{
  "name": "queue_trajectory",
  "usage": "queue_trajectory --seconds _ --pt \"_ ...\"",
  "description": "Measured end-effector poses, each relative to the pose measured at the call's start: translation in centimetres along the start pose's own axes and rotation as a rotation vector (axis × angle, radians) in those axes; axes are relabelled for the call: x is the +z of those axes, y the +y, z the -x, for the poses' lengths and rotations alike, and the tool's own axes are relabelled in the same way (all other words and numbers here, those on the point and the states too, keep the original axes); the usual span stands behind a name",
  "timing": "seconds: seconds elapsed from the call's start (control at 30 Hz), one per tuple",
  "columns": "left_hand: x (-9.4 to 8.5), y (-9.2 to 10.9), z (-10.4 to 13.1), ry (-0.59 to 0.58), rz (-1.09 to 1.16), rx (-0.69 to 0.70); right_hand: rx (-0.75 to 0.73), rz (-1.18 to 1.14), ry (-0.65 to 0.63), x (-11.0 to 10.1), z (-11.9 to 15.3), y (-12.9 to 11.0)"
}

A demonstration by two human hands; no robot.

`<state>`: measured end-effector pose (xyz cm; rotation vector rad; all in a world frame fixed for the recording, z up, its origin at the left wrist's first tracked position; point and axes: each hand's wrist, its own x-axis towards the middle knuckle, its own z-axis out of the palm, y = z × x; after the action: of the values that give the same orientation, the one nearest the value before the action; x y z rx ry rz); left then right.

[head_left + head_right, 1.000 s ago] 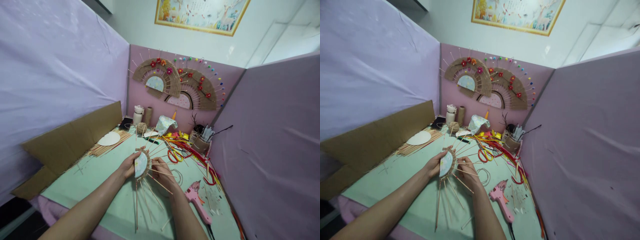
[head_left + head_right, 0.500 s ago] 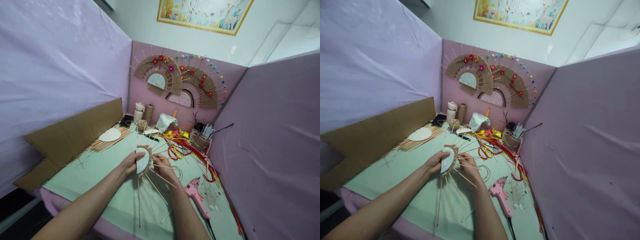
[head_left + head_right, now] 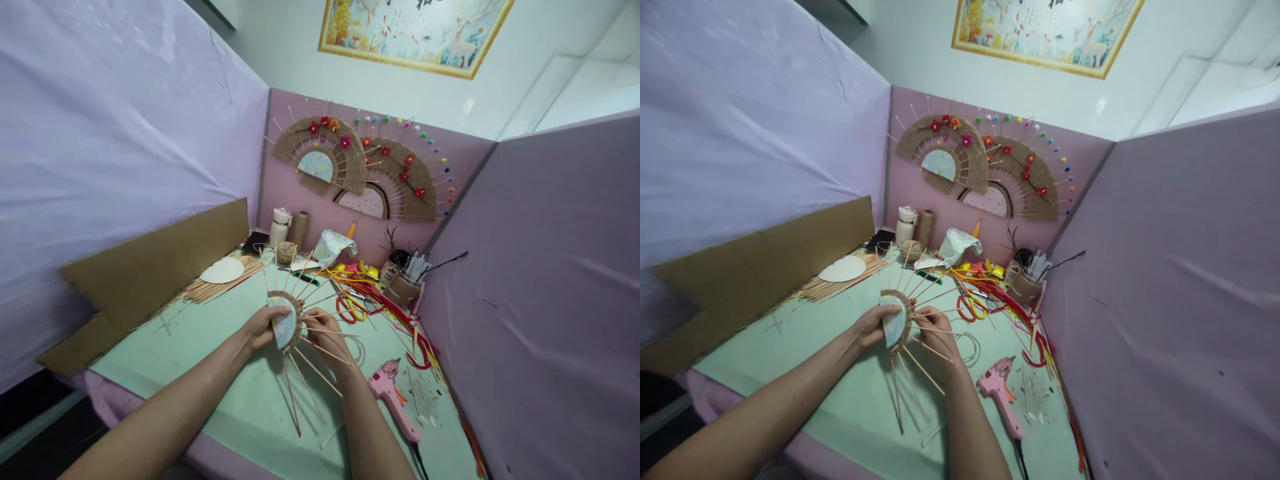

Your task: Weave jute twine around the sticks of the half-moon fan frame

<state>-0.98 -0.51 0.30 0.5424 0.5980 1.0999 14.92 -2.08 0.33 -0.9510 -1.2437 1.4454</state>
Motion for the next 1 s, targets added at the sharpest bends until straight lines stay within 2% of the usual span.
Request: queue_trajectory --seconds 0.2,0.33,0.53,0.63,0.73,0.87,1.0 --pt "-0.3 0.3 0.0 0.038 0.037 0.01 0.051 -0.133 0.008 -0.2 -0.2 0.3" --pt "-0.2 0.4 0.0 0.011 0.016 0.041 0.086 -0.237 -0.035 -0.6 -0.5 -0.2" --pt "-0.1 0.6 -0.1 0.003 -0.05 0.084 0.065 -0.532 -0.015 -3.1 -0.6 -1.9" --pt "-0.3 0.5 -0.1 0.003 -0.086 0.072 0.006 -0.557 0.038 -4.6 -0.5 -2.6" --pt "-0.5 0.4 -0.2 0.021 -0.12 0.049 -0.088 -0.485 0.117 -5.4 -0.5 -3.0" --pt "-0.7 0.2 -0.3 0.001 -0.156 0.017 -0.198 -0.397 0.186 -5.5 -0.4 -3.4" --pt "-0.8 0.5 -0.5 0.03 -0.113 0.034 -0.293 -0.397 0.237 -5.2 -0.3 -3.6"
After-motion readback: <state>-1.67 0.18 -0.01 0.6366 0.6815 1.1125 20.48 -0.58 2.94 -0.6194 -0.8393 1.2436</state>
